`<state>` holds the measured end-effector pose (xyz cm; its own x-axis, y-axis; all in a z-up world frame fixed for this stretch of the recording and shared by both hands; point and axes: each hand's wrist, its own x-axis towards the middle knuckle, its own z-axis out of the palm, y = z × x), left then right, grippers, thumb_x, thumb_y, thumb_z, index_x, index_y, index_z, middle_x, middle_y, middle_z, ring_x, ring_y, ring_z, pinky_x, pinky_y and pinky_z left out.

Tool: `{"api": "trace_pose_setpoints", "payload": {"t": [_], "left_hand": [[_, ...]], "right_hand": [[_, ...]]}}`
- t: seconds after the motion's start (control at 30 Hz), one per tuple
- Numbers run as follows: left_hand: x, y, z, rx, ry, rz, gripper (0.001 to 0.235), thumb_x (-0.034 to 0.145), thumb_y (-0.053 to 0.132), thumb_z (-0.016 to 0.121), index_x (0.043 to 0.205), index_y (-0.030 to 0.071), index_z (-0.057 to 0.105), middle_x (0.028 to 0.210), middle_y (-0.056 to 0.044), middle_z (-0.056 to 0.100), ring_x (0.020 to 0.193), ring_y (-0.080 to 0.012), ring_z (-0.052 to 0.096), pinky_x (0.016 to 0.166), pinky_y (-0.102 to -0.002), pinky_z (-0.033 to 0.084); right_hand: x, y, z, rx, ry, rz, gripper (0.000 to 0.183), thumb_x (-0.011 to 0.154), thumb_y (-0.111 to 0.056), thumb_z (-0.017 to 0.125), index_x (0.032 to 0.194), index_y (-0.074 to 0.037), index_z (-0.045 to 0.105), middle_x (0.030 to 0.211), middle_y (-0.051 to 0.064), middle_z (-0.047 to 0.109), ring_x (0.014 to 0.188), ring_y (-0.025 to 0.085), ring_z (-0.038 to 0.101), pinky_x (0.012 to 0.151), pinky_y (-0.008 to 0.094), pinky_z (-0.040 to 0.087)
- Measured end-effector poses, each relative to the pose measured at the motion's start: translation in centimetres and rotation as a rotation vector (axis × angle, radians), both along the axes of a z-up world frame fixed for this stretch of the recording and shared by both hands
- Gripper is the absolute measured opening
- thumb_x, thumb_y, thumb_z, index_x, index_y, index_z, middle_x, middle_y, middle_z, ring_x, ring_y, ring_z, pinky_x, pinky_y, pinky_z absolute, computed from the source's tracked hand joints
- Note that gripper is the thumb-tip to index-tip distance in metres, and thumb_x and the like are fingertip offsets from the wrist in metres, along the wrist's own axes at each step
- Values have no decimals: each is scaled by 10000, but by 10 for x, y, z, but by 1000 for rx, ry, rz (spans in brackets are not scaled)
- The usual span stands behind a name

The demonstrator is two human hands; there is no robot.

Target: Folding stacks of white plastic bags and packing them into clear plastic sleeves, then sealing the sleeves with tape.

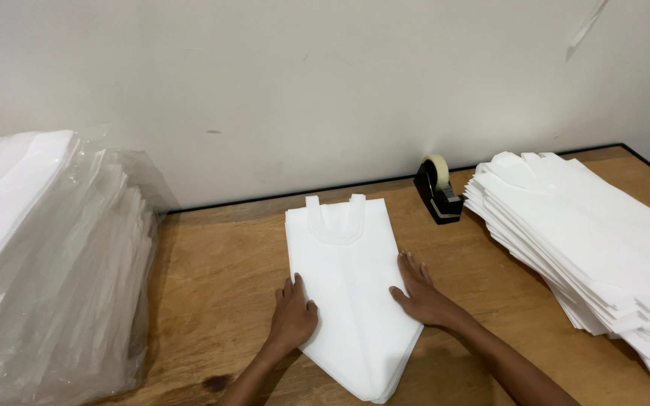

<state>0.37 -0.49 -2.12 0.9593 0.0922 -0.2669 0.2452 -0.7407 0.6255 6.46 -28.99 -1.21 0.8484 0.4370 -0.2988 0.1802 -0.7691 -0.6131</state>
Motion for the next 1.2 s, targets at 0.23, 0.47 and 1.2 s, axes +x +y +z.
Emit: {"api": "trace_pose_setpoints", "payload": {"t": [0.23, 0.47, 1.2], "left_hand": [[-4, -3, 15, -27, 84, 14, 756, 984, 313, 403, 1570, 127, -36, 1655, -108, -7, 1506, -360, -29, 1199, -538, 224], [9, 3, 11, -12, -176, -39, 710, 986, 373, 423, 1566, 155, 77, 1647, -140, -73, 1492, -322, -55, 1183, -572, 44], [145, -230, 107, -32, -643, -984, 390, 972, 94, 481, 1355, 34, 514, 1169, -208, 610, 1156, -368, 552, 1033, -480, 435]], "right_hand": [[-3, -3, 7, 43, 3, -1, 804, 999, -443, 296, 1531, -111, -208, 1646, 47, -229, 1517, 162, -233, 1222, 357, -149], [-15, -4, 61, 162, 1, -44, 762, 947, -531, 356, 1554, -214, 23, 1630, 33, 76, 1537, 241, -103, 1227, 447, -65], [-21, -137, 98, 74, -385, -310, 444, 992, -227, 509, 1413, -91, 476, 1478, 181, 424, 1408, 374, 370, 1173, 512, 315]]}}
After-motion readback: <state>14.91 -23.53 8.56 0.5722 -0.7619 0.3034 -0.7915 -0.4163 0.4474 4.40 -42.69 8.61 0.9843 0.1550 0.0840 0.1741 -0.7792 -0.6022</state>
